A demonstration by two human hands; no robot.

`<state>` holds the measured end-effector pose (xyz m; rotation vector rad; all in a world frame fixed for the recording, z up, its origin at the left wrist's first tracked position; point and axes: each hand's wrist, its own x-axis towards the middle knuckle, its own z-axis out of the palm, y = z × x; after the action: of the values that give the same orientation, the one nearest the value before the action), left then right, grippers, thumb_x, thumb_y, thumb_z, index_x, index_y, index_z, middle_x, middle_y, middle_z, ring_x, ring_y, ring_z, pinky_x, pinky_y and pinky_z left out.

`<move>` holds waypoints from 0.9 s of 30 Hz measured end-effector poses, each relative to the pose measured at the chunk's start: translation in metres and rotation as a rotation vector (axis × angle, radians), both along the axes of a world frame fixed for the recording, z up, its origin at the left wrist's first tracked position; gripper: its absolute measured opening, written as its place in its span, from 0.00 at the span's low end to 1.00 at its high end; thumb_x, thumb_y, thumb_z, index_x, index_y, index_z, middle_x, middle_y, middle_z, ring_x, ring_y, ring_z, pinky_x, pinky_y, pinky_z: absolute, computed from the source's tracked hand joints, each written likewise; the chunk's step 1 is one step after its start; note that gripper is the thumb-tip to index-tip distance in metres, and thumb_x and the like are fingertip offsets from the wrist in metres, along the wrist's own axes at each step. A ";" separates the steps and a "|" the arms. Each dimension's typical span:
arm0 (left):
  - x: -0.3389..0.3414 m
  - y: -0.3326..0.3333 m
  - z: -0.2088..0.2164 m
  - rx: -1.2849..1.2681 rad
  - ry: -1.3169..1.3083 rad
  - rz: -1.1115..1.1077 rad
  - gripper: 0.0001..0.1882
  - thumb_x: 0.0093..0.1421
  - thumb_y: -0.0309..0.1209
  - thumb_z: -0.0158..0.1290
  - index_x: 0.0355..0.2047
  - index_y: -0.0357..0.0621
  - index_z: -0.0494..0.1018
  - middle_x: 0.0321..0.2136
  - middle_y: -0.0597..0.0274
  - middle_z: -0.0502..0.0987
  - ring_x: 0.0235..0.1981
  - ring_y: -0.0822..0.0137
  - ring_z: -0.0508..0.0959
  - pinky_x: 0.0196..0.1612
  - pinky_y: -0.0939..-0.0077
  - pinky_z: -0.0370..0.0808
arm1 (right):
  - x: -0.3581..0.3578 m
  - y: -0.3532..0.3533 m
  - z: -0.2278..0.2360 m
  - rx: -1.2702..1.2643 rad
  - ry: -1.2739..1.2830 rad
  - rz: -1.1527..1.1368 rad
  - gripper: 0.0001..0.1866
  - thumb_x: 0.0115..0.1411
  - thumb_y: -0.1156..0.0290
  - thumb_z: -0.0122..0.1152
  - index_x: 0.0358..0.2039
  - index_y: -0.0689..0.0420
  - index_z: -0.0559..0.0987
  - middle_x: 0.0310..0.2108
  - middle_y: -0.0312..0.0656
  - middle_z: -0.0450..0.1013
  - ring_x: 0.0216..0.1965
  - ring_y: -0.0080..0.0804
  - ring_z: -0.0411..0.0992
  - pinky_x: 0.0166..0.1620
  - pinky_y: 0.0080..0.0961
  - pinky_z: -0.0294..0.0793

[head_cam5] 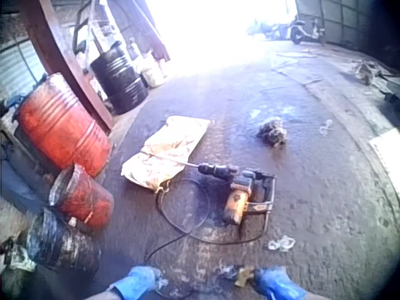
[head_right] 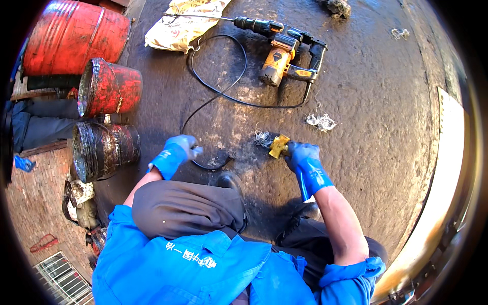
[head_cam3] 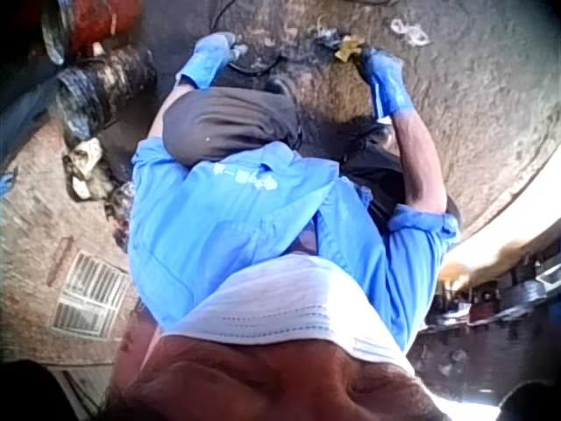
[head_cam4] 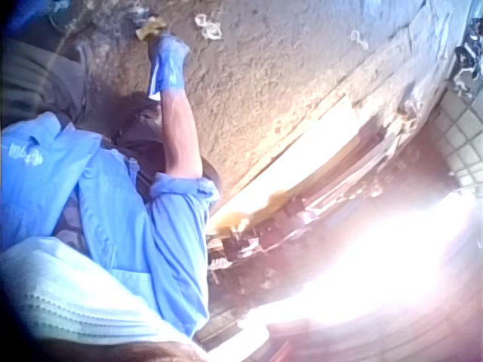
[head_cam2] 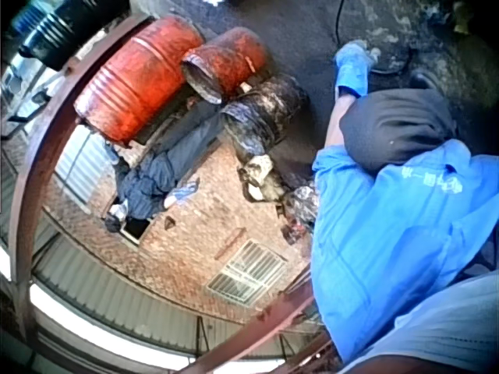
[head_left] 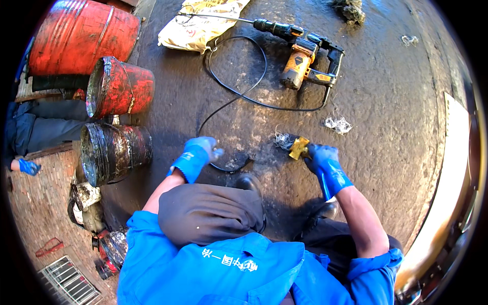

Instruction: The person sits on the floor and handles a power drill, a yellow plug, and a fibrous material. They then use the drill to mix a dark substance inside a bucket while another person pours liquid into nearby buckets.

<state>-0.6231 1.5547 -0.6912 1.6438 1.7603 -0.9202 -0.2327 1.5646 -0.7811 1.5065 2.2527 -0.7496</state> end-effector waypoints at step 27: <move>0.029 -0.051 -0.140 0.390 -1.361 1.256 0.05 0.65 0.25 0.55 0.39 0.36 0.76 0.33 0.54 0.81 0.34 0.62 0.83 0.31 0.73 0.81 | 0.074 0.031 0.039 -0.589 0.275 -0.090 0.29 0.57 0.50 0.65 0.52 0.57 0.78 0.39 0.47 0.80 0.39 0.39 0.78 0.44 0.35 0.76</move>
<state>-0.5941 1.5042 -0.8314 0.5763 1.3948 0.9544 -0.1582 1.5954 -0.7422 1.2708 1.8862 -1.5627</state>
